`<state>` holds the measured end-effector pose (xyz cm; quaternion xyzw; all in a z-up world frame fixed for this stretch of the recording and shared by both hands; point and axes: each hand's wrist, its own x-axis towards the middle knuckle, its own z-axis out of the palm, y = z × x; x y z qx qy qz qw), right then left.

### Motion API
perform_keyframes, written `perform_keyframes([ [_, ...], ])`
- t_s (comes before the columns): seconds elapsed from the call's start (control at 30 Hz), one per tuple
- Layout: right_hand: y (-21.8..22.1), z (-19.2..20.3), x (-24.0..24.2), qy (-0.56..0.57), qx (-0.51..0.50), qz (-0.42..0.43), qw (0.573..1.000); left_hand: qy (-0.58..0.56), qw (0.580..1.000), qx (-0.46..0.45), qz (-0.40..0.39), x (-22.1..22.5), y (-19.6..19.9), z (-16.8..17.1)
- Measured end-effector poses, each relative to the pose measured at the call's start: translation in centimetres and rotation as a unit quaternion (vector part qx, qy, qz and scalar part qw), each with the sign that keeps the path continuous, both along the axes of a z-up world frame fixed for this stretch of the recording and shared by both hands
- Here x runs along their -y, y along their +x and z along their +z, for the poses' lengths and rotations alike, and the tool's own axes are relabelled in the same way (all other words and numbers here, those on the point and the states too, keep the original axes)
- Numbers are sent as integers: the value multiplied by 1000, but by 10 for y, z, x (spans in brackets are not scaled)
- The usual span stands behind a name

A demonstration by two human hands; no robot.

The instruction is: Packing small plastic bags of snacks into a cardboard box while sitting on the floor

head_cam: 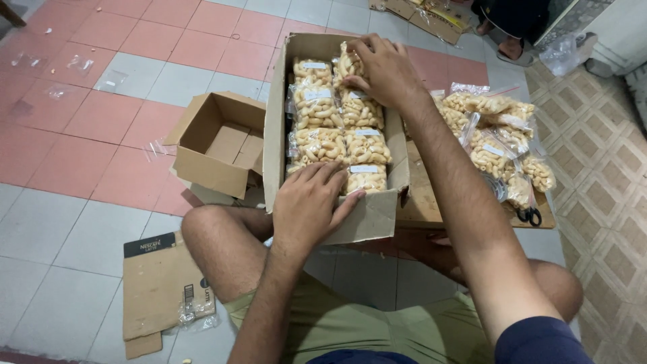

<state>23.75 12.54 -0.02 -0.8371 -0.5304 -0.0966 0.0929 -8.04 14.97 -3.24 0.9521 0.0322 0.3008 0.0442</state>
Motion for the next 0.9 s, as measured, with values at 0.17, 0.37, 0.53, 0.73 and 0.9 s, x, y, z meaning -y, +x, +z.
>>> perform_keyframes([
  [0.17,-8,9,5,-35,-59,-4,998,9,1000,4,-5,-2,0,-3],
  [0.37,-11,0,8,-120,-6,-15,993,4,1000,5,-1,-1,-1,2],
  [0.53,-14,-2,9,-114,-12,-22,993,5,1000,-6,3,-1,0,2],
  [0.73,-44,2,46,115,-129,-15,985,15,1000,7,-10,-2,-3,0],
  [0.9,-76,-38,117,277,-234,118,924,-23,998,-59,-3,-7,0,-15],
])
